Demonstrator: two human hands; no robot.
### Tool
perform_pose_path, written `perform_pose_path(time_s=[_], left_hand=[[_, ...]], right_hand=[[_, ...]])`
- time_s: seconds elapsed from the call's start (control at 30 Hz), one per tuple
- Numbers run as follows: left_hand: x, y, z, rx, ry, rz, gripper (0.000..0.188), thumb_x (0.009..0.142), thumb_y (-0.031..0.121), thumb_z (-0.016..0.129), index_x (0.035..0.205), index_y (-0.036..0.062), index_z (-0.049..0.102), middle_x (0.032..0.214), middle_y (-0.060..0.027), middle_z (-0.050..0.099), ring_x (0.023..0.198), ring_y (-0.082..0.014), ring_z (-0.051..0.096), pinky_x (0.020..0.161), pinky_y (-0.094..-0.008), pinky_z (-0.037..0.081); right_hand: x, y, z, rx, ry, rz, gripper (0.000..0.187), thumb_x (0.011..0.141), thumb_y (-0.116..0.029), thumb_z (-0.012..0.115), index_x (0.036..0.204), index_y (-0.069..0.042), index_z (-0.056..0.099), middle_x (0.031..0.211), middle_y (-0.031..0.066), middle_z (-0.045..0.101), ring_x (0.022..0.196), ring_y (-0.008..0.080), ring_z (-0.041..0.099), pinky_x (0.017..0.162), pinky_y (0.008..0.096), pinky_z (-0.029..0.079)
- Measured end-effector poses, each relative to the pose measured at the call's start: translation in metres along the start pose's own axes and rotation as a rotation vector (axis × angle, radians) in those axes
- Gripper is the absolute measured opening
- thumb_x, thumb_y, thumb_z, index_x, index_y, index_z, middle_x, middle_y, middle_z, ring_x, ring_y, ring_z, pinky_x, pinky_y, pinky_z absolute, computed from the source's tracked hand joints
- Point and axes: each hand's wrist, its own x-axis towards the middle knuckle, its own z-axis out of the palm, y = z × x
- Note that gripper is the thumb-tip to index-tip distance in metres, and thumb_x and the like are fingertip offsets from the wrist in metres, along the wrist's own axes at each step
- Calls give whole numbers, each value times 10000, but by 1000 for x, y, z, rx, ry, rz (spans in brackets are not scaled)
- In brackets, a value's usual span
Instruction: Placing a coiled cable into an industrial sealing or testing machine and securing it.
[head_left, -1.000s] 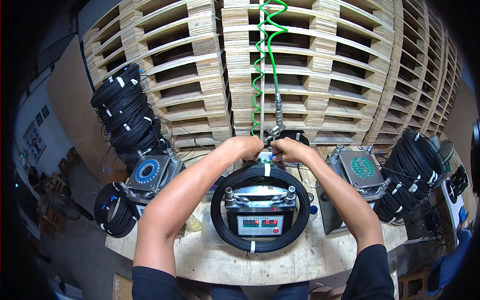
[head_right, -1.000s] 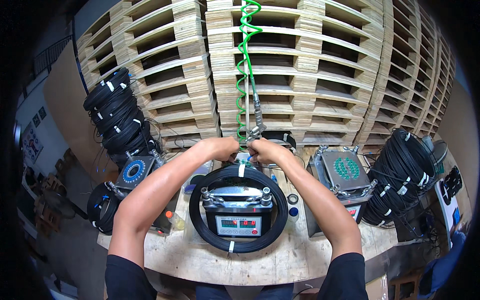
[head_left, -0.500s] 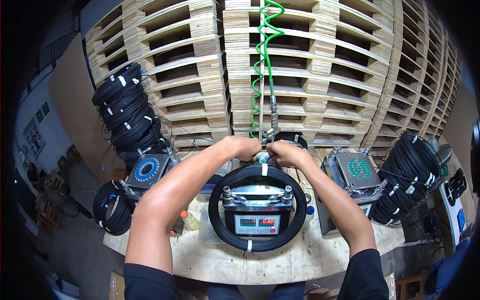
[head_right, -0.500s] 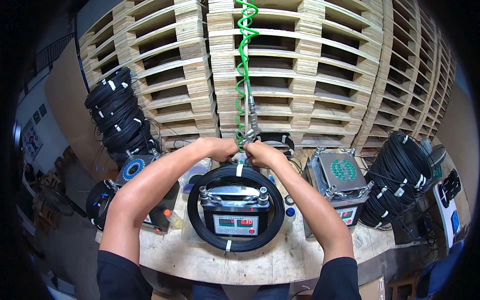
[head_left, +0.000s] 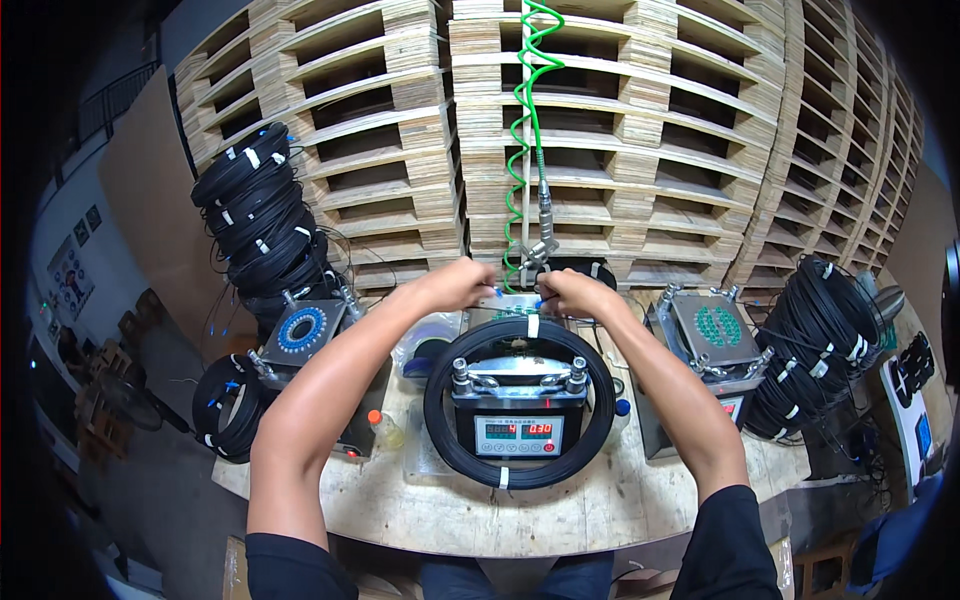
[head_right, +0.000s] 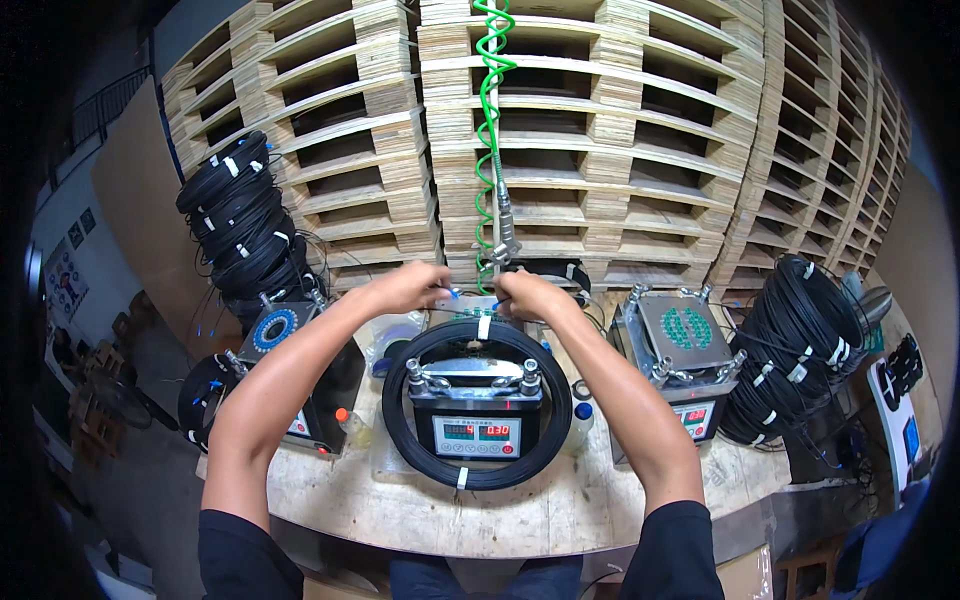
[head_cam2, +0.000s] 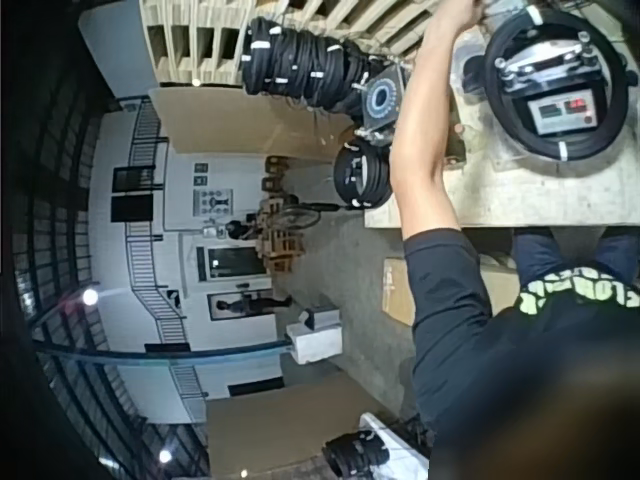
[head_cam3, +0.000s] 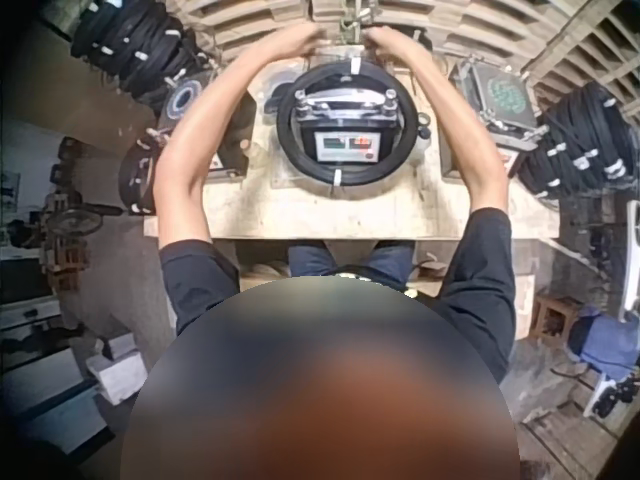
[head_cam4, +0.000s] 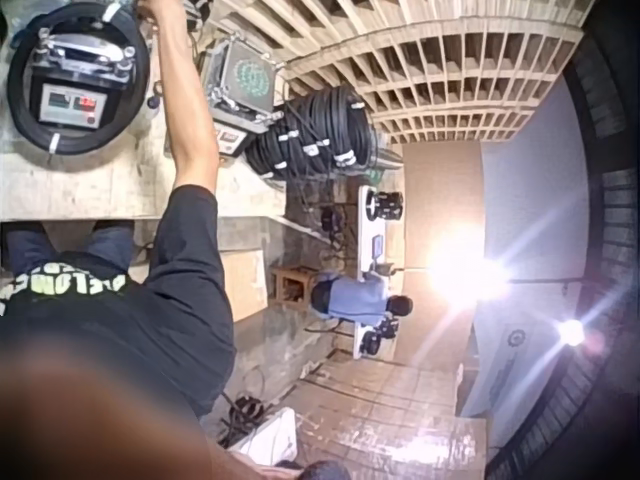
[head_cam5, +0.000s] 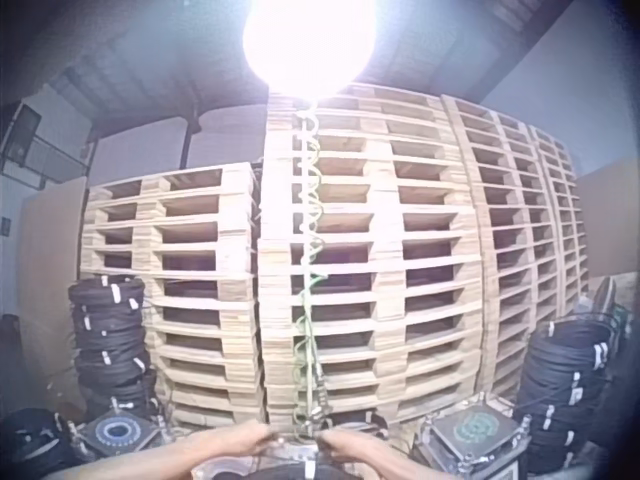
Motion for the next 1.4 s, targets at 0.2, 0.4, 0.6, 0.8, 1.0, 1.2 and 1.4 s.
perform_pose_path(time_s=[0.2, 0.4, 0.6, 0.8, 1.0, 1.2, 1.4], left_hand=[[-81, 30, -25, -433, 184, -385, 221, 1000, 199, 631, 1095, -1, 637, 677, -37, 586, 557, -103, 578, 461, -274, 456], [-165, 65, 21, -421, 391, -385, 256, 938, 212, 709, 1088, 5, 707, 699, -41, 607, 645, -79, 495, 587, -283, 416], [-228, 127, 99, 2, 89, -1, 170, 906, 231, 697, 968, 73, 693, 810, -104, 702, 778, -309, 689, 709, -413, 535], [-222, 153, 178, -79, -63, 134, 197, 924, 168, 633, 1099, 77, 641, 919, -90, 547, 914, -277, 587, 784, -406, 498], [-210, 148, 177, 220, 245, 239, 298, 890, 135, 617, 1178, 161, 688, 1058, -50, 578, 1032, -229, 550, 921, -422, 429], [-230, 147, 176, 347, 392, 33, 375, 862, 134, 674, 1230, 204, 705, 1059, -52, 573, 999, -243, 530, 886, -398, 416], [-236, 138, 181, -270, 979, -530, 318, 919, 28, 686, 1225, 111, 716, 973, -93, 443, 843, -201, 509, 764, -327, 483]], right_hand=[[-59, 6, -28, 211, 343, 98, 213, 887, -158, 742, 999, 2, 656, 791, 167, 706, 695, 243, 675, 651, 393, 515], [-146, -11, -38, 450, 508, 129, 164, 963, -152, 664, 965, 12, 649, 668, 37, 627, 585, 82, 549, 537, 272, 440], [-213, -89, 44, 103, 179, -132, 226, 903, -186, 712, 1079, -45, 725, 829, 169, 704, 724, 310, 692, 648, 396, 535], [-242, -108, 141, -305, 43, -239, 206, 855, -181, 674, 1045, -130, 735, 832, 45, 666, 854, 203, 654, 766, 345, 428], [-244, -104, 153, -393, 237, -207, 225, 850, -130, 611, 1051, -119, 710, 997, 86, 587, 1001, 240, 572, 901, 373, 419], [-261, -93, 153, -337, 480, -99, 327, 799, -86, 739, 1124, -112, 716, 1069, 102, 562, 1131, 288, 526, 1111, 495, 362], [-271, -80, 152, 183, 1010, 439, 384, 910, -42, 667, 1281, -139, 687, 1134, 154, 540, 1030, 291, 567, 876, 384, 482]])
